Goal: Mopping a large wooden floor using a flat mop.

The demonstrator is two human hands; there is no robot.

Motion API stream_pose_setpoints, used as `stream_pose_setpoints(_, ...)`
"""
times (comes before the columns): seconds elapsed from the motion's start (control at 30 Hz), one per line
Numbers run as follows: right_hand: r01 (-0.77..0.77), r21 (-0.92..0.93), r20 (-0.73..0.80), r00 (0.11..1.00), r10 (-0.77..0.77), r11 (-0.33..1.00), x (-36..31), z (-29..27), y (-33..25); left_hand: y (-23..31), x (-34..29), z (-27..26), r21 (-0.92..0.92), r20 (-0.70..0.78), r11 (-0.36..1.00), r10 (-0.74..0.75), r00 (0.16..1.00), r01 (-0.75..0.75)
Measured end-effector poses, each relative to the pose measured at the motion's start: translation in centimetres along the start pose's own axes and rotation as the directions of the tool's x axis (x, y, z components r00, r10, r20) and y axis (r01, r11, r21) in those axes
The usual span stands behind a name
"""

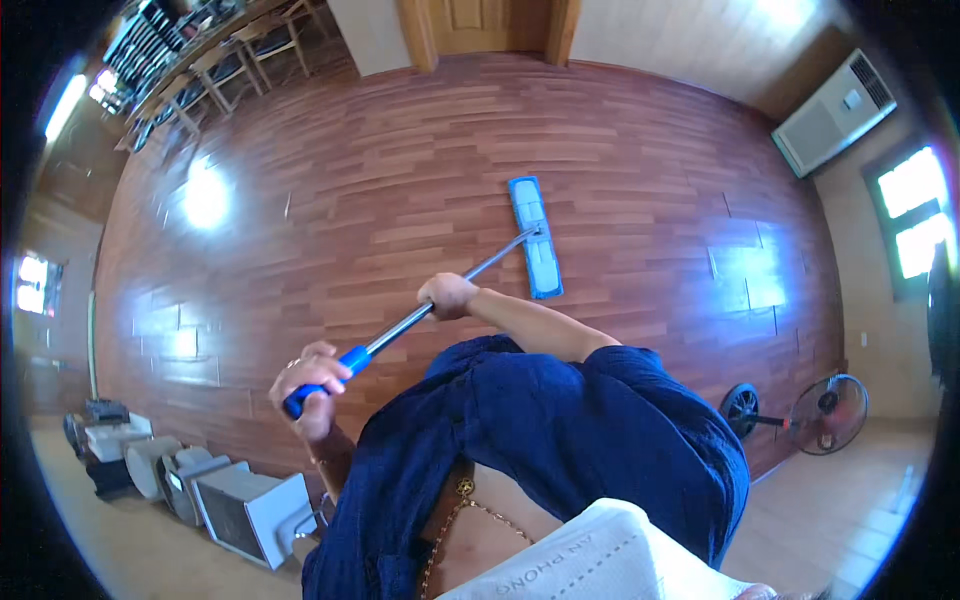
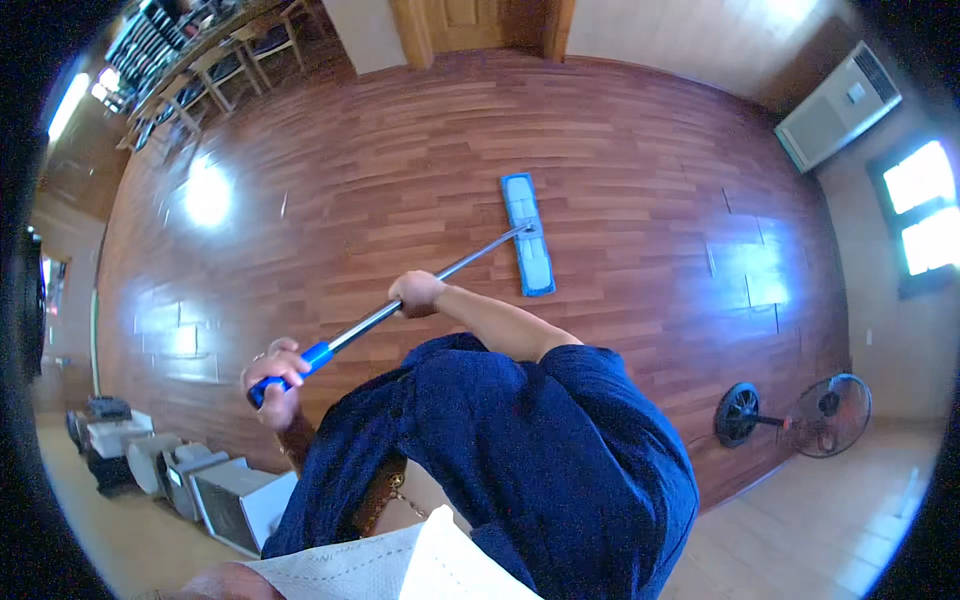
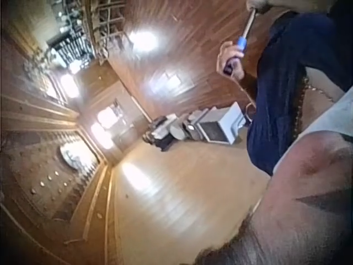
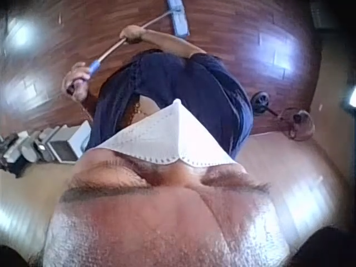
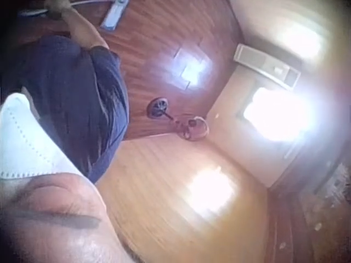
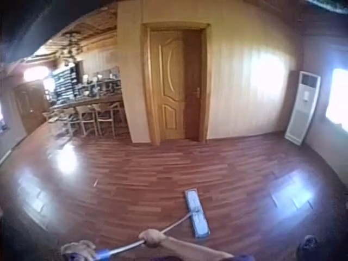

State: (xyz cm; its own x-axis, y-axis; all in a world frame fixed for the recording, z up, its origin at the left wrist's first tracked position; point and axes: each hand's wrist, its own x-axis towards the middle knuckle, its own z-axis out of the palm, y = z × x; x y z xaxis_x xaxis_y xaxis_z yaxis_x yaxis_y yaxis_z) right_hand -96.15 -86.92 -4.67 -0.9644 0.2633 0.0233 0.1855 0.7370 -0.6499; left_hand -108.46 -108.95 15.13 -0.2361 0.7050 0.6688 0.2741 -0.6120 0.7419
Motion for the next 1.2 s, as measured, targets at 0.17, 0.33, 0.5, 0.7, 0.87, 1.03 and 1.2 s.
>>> stream_pose_setpoints(0.17,-0.264,-0.046,-0.204,0.947,0.249,0.964,-7.6,-3.0,9.1,-6.4,3.9,8.0,-0.185,0.259,0.963,-0.145,0.955,0.197)
stream_pose_setpoints(0.33,-0.371,0.010,-0.471,0.818,0.332,0.929,-18.2,-5.7,16.9,-11.7,7.1,17.1,-0.216,0.567,0.908,-0.181,0.803,0.358)
stream_pose_setpoints(0.5,-0.423,0.205,-0.703,0.563,0.433,0.883,-29.5,-5.9,20.2,-15.4,9.1,26.8,-0.318,0.830,0.845,0.028,0.557,0.431)
stream_pose_setpoints(0.7,-0.540,0.245,-0.851,0.277,0.446,0.805,-39.5,-6.2,21.1,-15.5,10.7,37.3,-0.277,0.944,0.856,0.157,0.290,0.436)
stream_pose_setpoints(0.87,-0.557,0.286,-0.906,0.109,0.410,0.780,-42.4,-7.2,22.0,-14.5,11.9,41.4,-0.307,0.943,0.864,0.218,0.253,0.399)
stream_pose_setpoints(1.03,-0.516,0.250,-0.902,0.183,0.391,0.820,-40.8,-10.2,23.0,-14.3,13.6,41.0,-0.268,0.930,0.896,0.146,0.337,0.354)
stream_pose_setpoints(1.2,-0.414,0.131,-0.854,0.415,0.315,0.901,-36.6,-12.8,25.5,-13.7,14.1,38.2,-0.234,0.869,0.915,0.046,0.492,0.327)
